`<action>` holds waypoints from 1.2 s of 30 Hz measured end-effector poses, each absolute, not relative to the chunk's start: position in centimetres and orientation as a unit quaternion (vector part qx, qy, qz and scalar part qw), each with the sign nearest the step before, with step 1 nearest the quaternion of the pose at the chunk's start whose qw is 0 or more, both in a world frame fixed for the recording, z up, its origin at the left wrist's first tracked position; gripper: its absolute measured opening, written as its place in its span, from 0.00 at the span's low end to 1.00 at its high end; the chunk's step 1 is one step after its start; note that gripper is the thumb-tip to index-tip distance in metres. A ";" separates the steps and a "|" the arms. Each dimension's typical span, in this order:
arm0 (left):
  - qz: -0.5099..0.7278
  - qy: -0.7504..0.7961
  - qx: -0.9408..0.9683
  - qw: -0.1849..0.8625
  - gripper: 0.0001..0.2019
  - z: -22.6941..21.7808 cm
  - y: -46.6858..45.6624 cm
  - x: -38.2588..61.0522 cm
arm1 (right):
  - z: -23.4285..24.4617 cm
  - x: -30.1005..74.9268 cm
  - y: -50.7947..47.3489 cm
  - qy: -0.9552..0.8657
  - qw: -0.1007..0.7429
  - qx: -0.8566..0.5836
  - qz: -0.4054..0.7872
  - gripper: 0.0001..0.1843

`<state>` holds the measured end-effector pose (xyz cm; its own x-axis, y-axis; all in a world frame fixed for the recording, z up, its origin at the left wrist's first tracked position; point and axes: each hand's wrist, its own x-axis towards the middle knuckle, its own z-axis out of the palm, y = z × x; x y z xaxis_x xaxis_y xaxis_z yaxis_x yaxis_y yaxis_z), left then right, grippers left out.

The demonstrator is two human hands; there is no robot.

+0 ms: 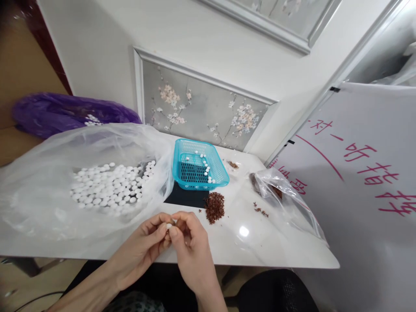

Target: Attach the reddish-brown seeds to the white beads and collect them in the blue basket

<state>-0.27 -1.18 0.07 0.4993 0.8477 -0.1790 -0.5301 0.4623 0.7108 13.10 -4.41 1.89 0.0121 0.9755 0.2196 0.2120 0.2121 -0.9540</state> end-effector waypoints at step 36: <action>0.421 0.277 0.370 0.781 0.11 0.0 -1.5 0.1 | 2.0 13.2 -5.4 -0.647 0.489 -0.503 0.301 0.14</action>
<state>0.07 -1.50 0.00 0.4921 0.8619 -0.1219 -0.4521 0.3728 0.8104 13.20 -5.37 2.05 -0.0169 0.9439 0.3298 0.3561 0.3140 -0.8801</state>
